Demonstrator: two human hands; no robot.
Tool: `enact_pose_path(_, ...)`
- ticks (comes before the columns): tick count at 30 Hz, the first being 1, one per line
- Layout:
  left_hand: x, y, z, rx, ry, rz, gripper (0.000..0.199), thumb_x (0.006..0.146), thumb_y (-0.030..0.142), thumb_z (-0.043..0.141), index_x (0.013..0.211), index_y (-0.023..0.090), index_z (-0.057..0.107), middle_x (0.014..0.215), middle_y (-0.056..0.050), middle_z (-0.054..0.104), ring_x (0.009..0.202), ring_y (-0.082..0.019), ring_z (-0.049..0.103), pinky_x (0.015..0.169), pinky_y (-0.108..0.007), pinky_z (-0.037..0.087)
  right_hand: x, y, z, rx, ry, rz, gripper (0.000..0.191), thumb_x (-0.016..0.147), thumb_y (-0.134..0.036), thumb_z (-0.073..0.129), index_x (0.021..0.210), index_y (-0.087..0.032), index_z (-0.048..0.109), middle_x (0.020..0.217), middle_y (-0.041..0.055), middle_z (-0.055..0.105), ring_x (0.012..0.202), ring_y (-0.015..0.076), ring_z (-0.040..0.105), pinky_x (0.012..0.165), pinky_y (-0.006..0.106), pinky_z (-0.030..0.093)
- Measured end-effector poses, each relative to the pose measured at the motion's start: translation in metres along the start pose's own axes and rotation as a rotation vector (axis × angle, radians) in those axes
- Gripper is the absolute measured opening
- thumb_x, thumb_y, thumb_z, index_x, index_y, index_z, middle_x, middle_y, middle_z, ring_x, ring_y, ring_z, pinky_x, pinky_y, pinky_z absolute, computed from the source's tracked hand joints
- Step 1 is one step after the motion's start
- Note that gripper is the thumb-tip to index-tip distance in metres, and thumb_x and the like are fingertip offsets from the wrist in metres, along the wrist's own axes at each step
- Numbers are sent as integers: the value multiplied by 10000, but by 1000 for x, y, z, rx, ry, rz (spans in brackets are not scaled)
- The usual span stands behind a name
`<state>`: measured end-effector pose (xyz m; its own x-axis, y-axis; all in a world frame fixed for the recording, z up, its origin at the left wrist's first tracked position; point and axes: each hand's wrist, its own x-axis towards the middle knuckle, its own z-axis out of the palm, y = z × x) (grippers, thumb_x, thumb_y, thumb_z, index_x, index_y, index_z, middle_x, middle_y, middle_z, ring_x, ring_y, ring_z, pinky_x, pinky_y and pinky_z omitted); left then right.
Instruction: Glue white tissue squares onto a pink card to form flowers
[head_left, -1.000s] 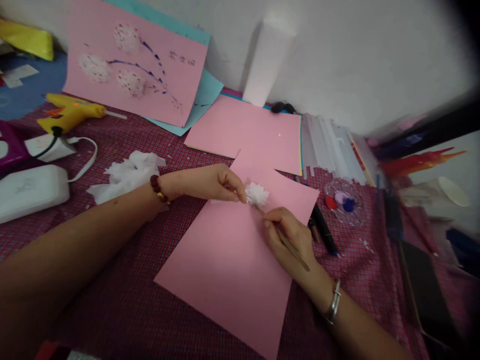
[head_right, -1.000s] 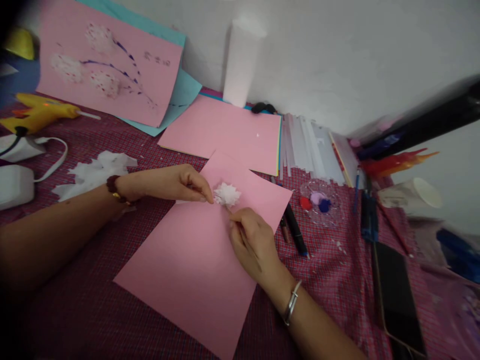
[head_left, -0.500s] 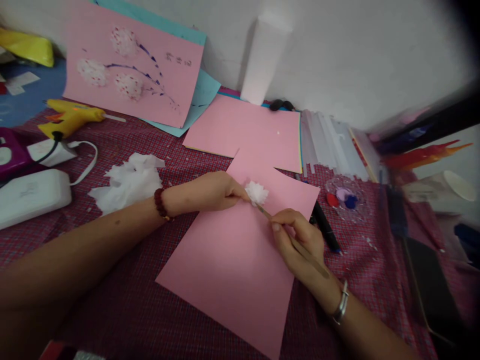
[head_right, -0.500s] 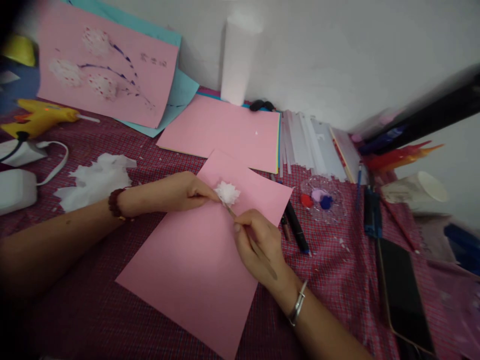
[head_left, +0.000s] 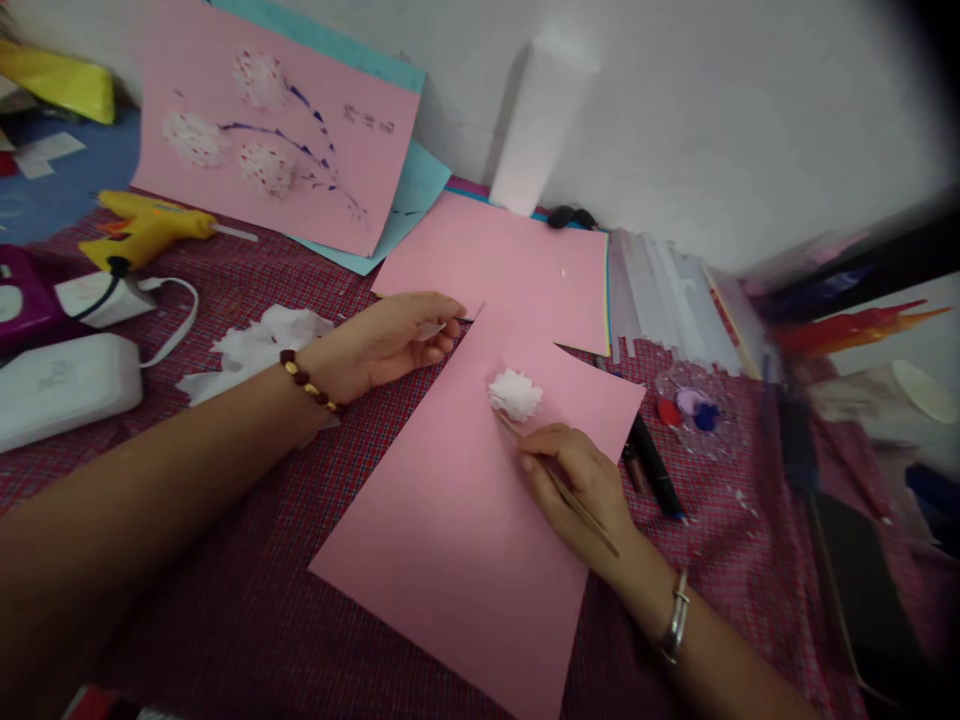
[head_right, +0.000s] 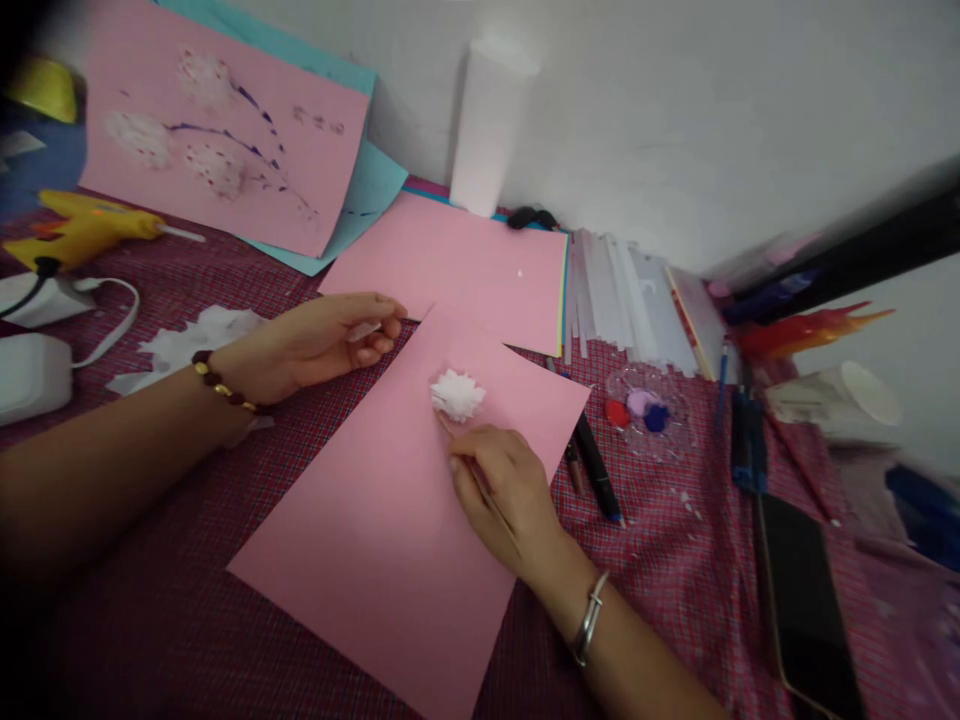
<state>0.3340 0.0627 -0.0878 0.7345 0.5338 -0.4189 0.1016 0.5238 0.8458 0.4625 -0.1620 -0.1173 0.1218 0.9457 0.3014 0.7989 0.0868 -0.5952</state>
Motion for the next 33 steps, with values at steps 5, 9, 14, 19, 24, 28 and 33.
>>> enact_pose_path(5, -9, 3, 3, 180, -165, 54, 286, 629, -10, 502, 871, 132, 559, 754, 6, 549, 574, -42, 484, 548, -179, 380, 2, -3, -1, 41, 39, 74, 140, 860, -112, 492, 922, -226, 541, 819, 17, 620, 752, 147, 593, 661, 283, 466)
enact_pose_path(9, -17, 8, 3, 450, -274, 75, 294, 692, 72, 508, 962, 153, 590, 891, -28, 619, 692, -82, 558, 616, -198, 402, 1, -4, -2, 66, 75, 146, 131, 849, -114, 497, 885, -229, 547, 781, -3, 601, 690, 126, 570, 626, 253, 451)
enact_pose_path(14, -28, 25, 6, 887, -316, 182, 295, 845, 316, 465, 1040, 190, 646, 1012, -33, 660, 958, -154, 564, 754, -208, 400, -1, -2, -1, 51, 65, 213, 120, 843, -135, 500, 871, -236, 559, 762, -8, 602, 639, 128, 559, 587, 251, 440)
enact_pose_path(19, -27, 34, 0, 1078, -232, 313, 292, 833, 297, 472, 1025, 163, 648, 951, -30, 652, 851, -137, 556, 696, -203, 372, -2, 0, -1, 39, 67, 218, 91, 849, -164, 509, 861, -239, 560, 747, -13, 599, 619, 128, 558, 575, 252, 435)
enact_pose_path(24, -19, 24, -9, 1389, -123, 342, 187, 743, 216, 526, 870, 138, 639, 736, -23, 604, 624, -114, 472, 567, -229, 289, 0, 1, 0, 63, 70, 193, 102, 845, -153, 510, 860, -240, 561, 759, -16, 609, 649, 126, 575, 589, 240, 441)
enact_pose_path(28, -14, 16, -13, 1479, -95, 348, 214, 736, 280, 548, 899, 158, 613, 771, -30, 601, 628, -124, 465, 561, -242, 272, 0, 1, 0, 82, 75, 191, 120, 841, -132, 505, 861, -237, 561, 769, -10, 605, 662, 127, 572, 604, 236, 452)
enact_pose_path(33, -8, 14, -18, 1421, -216, 350, 270, 728, 263, 532, 979, 173, 575, 790, -12, 579, 626, -114, 456, 565, -227, 288, 0, 0, 0, 107, 81, 156, 130, 839, -117, 485, 864, -229, 546, 773, 5, 603, 684, 137, 578, 613, 249, 465)
